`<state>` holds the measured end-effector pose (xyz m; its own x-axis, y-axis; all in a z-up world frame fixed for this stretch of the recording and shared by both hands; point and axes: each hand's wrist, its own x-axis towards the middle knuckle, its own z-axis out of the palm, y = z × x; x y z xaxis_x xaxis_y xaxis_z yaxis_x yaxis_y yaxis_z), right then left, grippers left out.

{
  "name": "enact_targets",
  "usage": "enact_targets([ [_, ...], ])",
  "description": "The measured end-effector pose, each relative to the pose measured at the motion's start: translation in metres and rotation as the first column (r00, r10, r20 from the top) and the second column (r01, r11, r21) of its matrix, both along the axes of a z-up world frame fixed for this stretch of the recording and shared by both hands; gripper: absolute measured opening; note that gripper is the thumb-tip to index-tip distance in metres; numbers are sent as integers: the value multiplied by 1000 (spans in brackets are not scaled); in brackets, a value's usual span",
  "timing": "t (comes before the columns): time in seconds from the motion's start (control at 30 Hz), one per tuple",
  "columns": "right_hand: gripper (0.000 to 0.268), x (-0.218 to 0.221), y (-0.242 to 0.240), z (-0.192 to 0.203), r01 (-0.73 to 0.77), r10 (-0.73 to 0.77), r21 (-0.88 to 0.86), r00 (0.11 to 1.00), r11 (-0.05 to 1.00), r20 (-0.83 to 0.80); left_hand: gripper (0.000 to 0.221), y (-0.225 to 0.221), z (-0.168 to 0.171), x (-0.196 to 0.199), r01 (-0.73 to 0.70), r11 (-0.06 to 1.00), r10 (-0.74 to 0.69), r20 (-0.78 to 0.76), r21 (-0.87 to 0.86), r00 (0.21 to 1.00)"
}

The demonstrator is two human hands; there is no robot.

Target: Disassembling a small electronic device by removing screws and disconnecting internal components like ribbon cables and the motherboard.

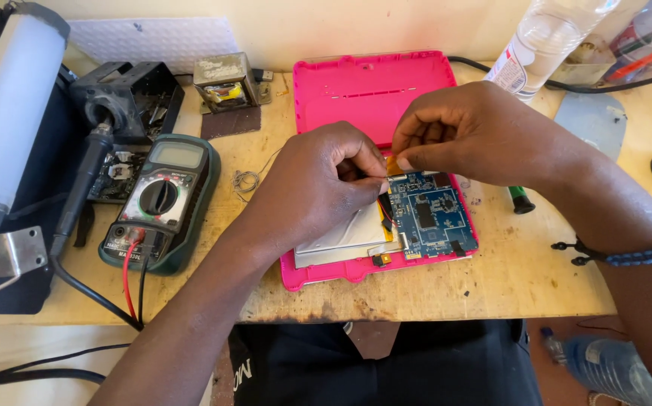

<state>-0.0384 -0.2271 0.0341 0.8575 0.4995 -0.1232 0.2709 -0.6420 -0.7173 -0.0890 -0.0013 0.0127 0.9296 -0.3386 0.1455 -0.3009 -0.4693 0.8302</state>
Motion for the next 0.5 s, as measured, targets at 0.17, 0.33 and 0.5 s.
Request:
enact_targets([
  [0.17, 6, -1, 2, 2, 1, -1, -14, 1000, 1000, 1, 10, 2, -2, 2, 36, 999, -36, 16, -4, 999],
  [0.33, 4, -2, -1, 2, -31, 31, 8, 999, 999, 15, 5, 5, -8, 6, 96, 995, -97, 81, 5, 992],
  [0.5, 11, 0, -8, 2, -261, 258, 35, 964, 965, 63, 6, 4, -8, 7, 67, 998, -68, 50, 19, 996],
])
